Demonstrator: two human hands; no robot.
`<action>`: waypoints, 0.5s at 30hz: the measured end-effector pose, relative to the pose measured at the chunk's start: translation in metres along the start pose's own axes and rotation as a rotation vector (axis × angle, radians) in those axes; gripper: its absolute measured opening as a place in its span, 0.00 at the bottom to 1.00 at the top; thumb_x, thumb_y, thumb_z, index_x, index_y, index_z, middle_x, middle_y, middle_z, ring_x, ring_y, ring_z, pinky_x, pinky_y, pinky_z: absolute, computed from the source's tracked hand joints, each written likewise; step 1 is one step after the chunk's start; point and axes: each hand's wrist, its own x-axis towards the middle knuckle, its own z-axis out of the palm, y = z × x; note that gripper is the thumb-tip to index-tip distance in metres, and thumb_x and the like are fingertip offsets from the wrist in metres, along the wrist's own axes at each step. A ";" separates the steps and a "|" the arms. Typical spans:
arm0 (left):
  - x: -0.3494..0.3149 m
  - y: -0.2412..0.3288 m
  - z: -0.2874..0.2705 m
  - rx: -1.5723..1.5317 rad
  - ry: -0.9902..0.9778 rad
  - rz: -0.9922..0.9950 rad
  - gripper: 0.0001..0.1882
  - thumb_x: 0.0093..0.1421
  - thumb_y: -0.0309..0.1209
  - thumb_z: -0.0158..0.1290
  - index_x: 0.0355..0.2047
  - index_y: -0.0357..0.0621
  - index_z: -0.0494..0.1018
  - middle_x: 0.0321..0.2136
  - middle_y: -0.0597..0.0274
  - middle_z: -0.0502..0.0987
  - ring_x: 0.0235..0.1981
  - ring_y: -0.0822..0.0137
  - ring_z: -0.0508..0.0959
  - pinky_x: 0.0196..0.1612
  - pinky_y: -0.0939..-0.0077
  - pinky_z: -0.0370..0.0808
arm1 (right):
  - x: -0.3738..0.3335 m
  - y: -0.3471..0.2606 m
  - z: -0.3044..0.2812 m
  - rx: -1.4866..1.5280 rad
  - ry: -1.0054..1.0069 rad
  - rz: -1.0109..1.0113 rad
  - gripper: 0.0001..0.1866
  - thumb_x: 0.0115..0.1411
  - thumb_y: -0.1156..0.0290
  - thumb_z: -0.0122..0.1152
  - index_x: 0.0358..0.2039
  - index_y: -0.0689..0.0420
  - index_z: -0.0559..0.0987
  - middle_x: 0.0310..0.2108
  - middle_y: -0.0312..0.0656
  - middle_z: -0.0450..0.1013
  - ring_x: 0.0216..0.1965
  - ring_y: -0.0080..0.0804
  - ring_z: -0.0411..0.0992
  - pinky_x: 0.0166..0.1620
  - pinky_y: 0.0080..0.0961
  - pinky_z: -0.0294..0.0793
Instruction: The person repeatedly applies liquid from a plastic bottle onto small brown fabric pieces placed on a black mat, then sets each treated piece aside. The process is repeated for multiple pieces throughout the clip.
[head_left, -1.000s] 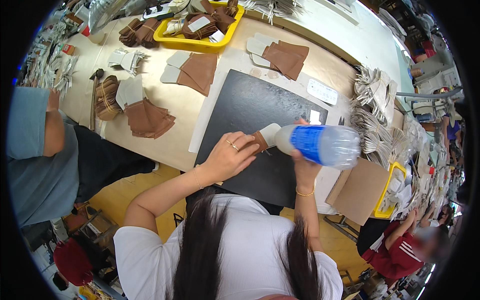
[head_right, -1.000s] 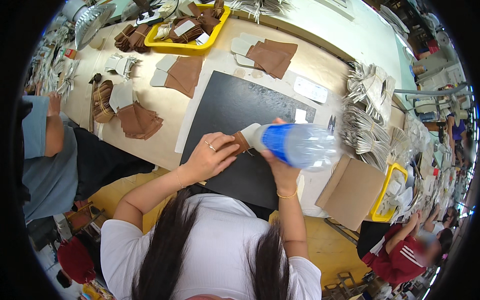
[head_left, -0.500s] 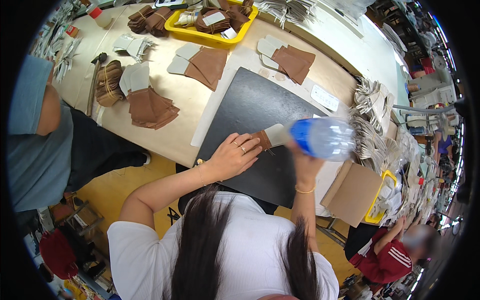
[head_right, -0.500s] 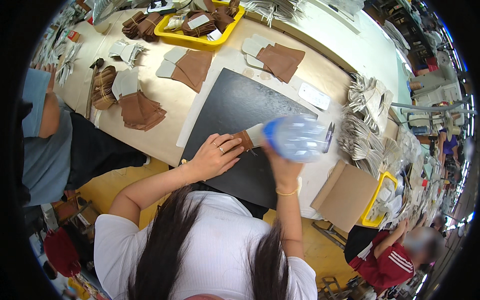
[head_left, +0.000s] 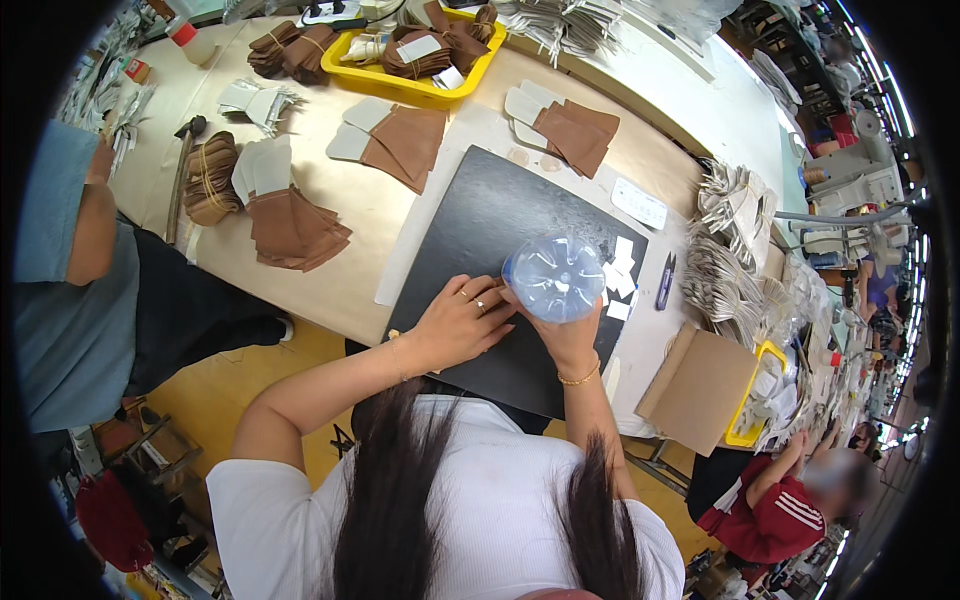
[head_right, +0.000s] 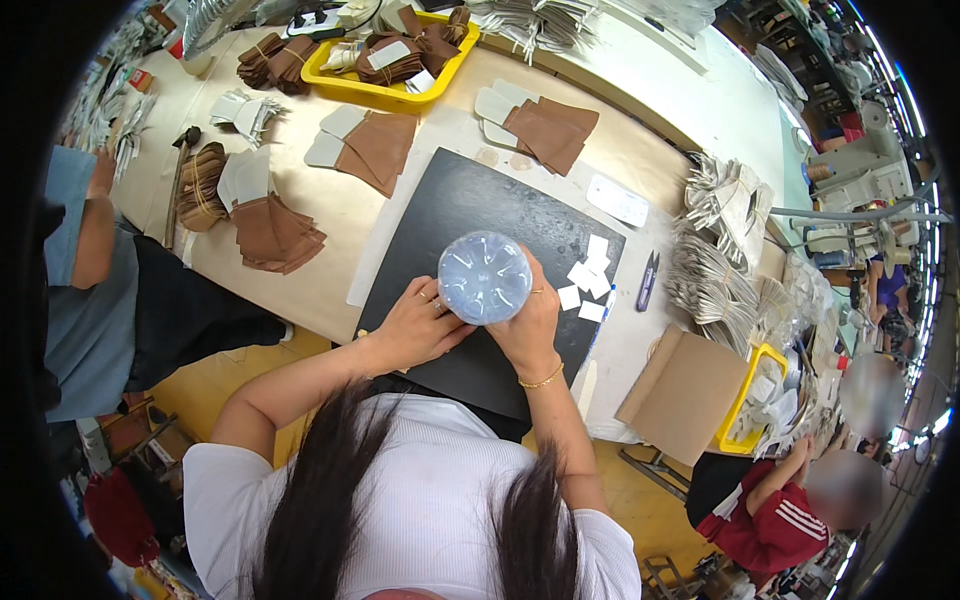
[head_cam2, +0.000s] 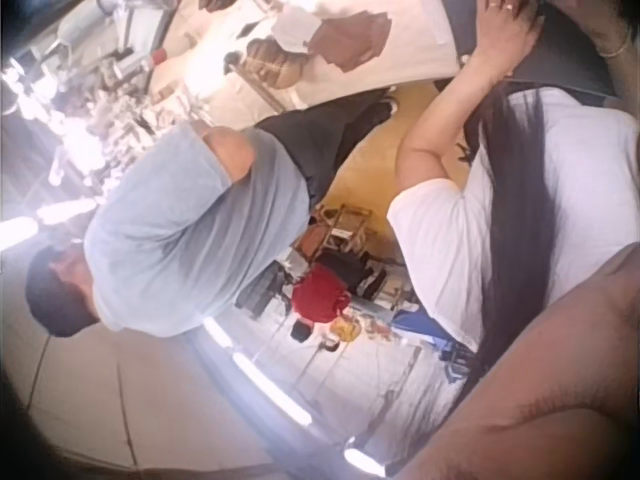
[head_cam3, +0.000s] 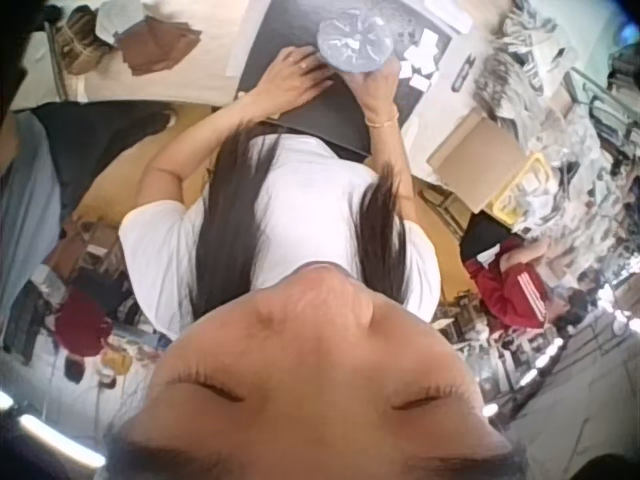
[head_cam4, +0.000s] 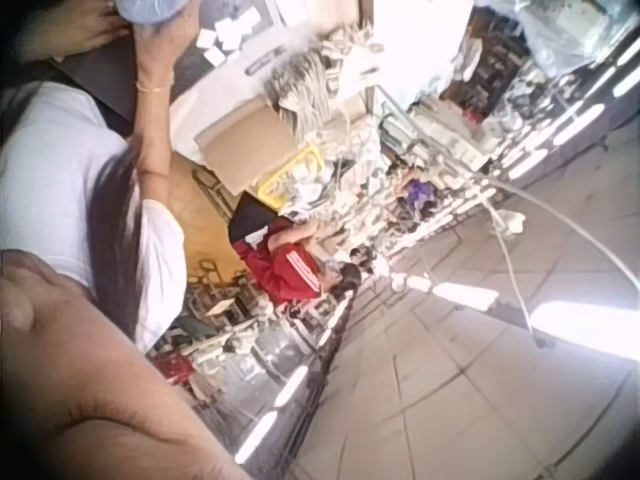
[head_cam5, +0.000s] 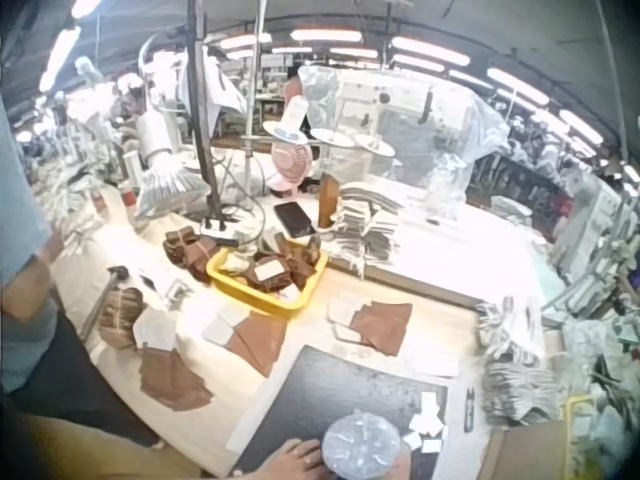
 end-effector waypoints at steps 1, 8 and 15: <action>0.000 0.000 0.001 -0.003 0.013 -0.002 0.14 0.52 0.34 0.59 0.39 0.44 0.77 0.44 0.62 0.72 0.48 0.61 0.69 0.49 0.64 0.65 | 0.003 -0.004 0.001 0.003 0.050 0.018 0.32 0.42 0.64 0.76 0.47 0.60 0.75 0.44 0.43 0.75 0.44 0.37 0.73 0.49 0.33 0.70; 0.004 0.002 -0.003 -0.088 0.005 -0.055 0.13 0.52 0.32 0.59 0.38 0.44 0.77 0.42 0.61 0.74 0.47 0.61 0.71 0.49 0.65 0.65 | 0.028 0.004 -0.027 0.041 0.233 0.103 0.15 0.43 0.68 0.75 0.31 0.59 0.82 0.28 0.43 0.79 0.29 0.35 0.78 0.34 0.27 0.75; 0.024 -0.001 -0.007 -0.117 0.011 -0.124 0.09 0.53 0.32 0.58 0.34 0.45 0.75 0.31 0.62 0.75 0.40 0.61 0.72 0.44 0.66 0.64 | 0.030 0.007 -0.007 -0.036 0.132 -0.120 0.31 0.43 0.73 0.71 0.50 0.61 0.71 0.45 0.50 0.74 0.44 0.45 0.75 0.45 0.31 0.75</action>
